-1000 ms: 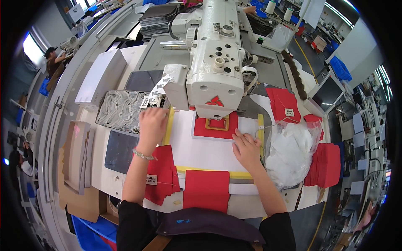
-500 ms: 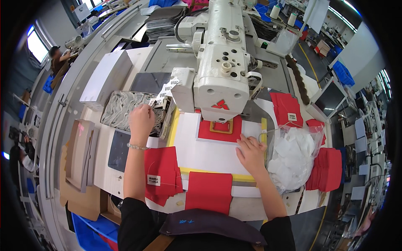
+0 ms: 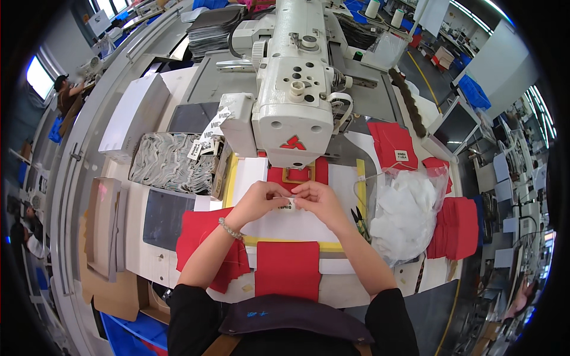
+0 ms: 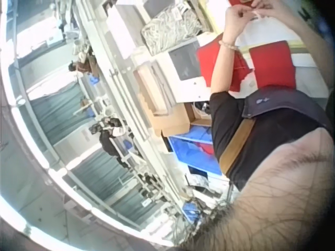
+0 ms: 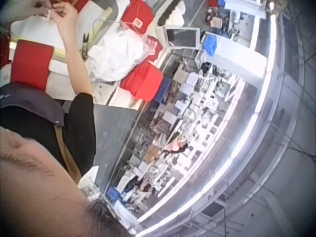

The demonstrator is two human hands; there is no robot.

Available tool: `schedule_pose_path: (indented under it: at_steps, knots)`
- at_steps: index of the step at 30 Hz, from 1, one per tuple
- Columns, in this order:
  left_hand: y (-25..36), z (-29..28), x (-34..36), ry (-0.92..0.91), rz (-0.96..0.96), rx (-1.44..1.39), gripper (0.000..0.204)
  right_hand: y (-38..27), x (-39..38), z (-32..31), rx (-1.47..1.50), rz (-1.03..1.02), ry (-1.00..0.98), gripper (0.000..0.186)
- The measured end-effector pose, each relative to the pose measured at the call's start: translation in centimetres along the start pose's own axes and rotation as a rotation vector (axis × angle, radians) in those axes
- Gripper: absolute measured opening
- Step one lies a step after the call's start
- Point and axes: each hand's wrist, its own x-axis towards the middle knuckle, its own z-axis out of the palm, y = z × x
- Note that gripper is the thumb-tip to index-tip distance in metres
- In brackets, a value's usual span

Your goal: The person sews white rectangular labels onto red fabric pieces using an industrial sewing machine. They repeatedly pick up a red fabric piece, place a label on it, align it under the needle, sew the label, and then cut the thread with scissors before stacking the finished piece.

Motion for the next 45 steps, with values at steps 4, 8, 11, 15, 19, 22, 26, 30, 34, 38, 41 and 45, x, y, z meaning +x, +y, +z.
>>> schedule_pose_path:
  at_steps: [4, 8, 11, 15, 19, 22, 26, 30, 34, 38, 41, 45]
  knots:
    - [0.0, 0.4, 0.3, 0.06, -0.052, -0.174, 0.023, -0.3, 0.7, 0.0, 0.016, 0.07, 0.014, 0.023]
    - [0.2, 0.6, 0.0, 0.165, -0.003, -0.26, 0.027, 0.2, 2.0, -0.8, 0.01, 0.032, 0.085, 0.02]
    - [0.1, 0.1, -0.3, 0.236, 0.074, 0.085, 0.033, -0.1, 3.1, -2.3, -0.044, 0.054, 0.166, 0.015]
    - [-0.6, 0.3, -0.2, 0.263, 0.357, 0.533, 0.042, 0.4, 4.6, -3.0, -0.141, 0.011, 0.238, 0.01]
    - [-0.7, 1.4, 0.0, 0.255, 0.449, 0.835, 0.047, -0.3, 4.9, -2.5, -0.228, -0.015, 0.263, 0.01]
    - [-1.0, 1.9, 0.4, 0.23, 0.458, 0.939, 0.053, -0.7, 4.9, -2.2, -0.265, -0.02, 0.287, 0.011]
    - [-1.2, 2.0, 0.6, 0.233, 0.452, 1.066, 0.059, -0.4, 5.0, -2.0, -0.338, -0.041, 0.314, 0.012]
    - [-1.4, 1.9, 0.9, 0.235, 0.476, 1.129, 0.06, -0.3, 5.1, -2.0, -0.455, -0.149, 0.344, 0.012]
    - [-1.2, 1.9, 1.1, 0.254, 0.479, 1.124, 0.058, -0.2, 5.1, -2.1, -0.462, -0.178, 0.332, 0.011]
    - [-1.2, 1.2, 0.8, 0.274, 0.54, 0.943, 0.047, 0.2, 4.7, -3.2, -0.284, -0.132, 0.248, 0.011]
    - [-1.5, 0.0, 0.4, 0.295, 0.629, 0.8, 0.043, -0.3, 4.1, -5.0, 0.005, -0.008, 0.025, 0.014]
    - [1.5, 0.3, 0.0, 0.292, 0.71, 0.45, 0.034, -1.7, 3.3, -4.7, 0.379, 0.242, -0.329, 0.017]
